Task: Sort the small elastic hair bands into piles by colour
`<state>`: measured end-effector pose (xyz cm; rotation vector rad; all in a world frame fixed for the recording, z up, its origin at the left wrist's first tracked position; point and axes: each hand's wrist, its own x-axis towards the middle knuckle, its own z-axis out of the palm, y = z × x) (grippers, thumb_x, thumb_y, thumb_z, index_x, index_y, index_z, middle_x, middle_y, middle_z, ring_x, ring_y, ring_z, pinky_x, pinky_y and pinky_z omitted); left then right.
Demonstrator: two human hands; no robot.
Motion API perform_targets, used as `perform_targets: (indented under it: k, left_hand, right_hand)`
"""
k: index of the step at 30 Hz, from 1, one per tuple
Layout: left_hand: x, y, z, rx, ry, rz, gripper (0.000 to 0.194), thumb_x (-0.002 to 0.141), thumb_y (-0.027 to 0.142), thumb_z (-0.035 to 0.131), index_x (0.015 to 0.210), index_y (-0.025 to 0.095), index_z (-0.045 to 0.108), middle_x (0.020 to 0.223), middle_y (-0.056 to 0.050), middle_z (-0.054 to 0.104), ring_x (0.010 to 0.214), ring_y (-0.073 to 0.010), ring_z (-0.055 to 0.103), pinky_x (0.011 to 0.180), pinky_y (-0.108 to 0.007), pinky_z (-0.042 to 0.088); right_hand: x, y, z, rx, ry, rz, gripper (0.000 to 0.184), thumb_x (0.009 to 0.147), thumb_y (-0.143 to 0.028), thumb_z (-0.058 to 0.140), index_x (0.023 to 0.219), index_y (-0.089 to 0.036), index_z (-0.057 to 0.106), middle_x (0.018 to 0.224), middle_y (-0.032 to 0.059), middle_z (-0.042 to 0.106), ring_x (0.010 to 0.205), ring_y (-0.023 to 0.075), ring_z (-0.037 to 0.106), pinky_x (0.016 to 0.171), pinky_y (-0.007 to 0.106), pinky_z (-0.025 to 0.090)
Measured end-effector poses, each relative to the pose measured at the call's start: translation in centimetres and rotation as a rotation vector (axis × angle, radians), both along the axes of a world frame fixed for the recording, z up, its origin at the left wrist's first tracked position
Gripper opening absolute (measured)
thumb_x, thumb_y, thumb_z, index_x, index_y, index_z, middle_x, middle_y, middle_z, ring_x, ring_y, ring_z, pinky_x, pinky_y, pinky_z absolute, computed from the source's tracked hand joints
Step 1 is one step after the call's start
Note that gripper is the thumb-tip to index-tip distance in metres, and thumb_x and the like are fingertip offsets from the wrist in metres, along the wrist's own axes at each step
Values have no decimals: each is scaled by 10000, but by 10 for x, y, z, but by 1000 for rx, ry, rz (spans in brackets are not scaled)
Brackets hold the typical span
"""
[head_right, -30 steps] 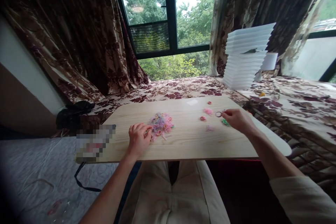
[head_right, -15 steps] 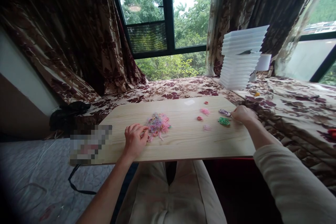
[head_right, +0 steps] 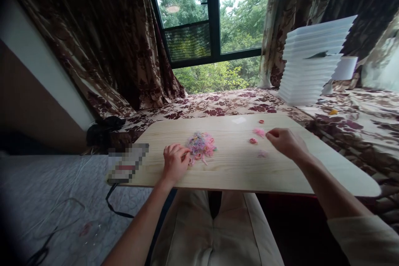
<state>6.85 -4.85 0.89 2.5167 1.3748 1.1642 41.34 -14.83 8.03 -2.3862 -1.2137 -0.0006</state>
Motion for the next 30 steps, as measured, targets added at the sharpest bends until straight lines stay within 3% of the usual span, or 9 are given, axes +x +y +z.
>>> perform_targets:
  k: [3,6,11,18,30]
  left_hand:
    - [0,-2,2,-28,1,-4,145,856,194,591,853,251,724,981,-42,721,1137,-253,522,1116,-542,262]
    - [0,-3,4,-49,18,-14,171,844,183,597,903,273,730,1010,-42,703,1149,-250,507,1117,-550,264]
    - [-1,-2,6,-71,40,-44,215,847,198,598,987,300,727,1035,-37,681,1159,-245,495,1135,-561,255]
    - [0,-1,4,-68,43,-44,209,852,186,593,966,301,726,1030,-35,677,1160,-238,507,1151,-576,250]
    - [0,-2,4,-39,73,-59,239,856,169,579,987,308,723,1023,-35,673,1161,-250,498,1130,-581,262]
  right_hand:
    - [-52,13,-18,123,12,236,240,817,-357,568,785,-207,752,694,66,700,649,211,610,623,322,407]
    - [-102,27,-36,239,40,458,260,806,-354,520,739,-211,726,734,64,720,662,206,626,617,311,431]
    - [-153,42,-55,256,89,602,315,839,-385,469,743,-211,714,739,58,716,660,194,631,618,299,431]
    - [-159,44,-67,327,88,597,288,853,-364,468,803,-212,708,831,75,724,731,210,652,673,316,442]
    - [-168,35,-61,227,-59,610,312,916,-314,417,810,-206,690,843,67,694,724,183,627,642,285,396]
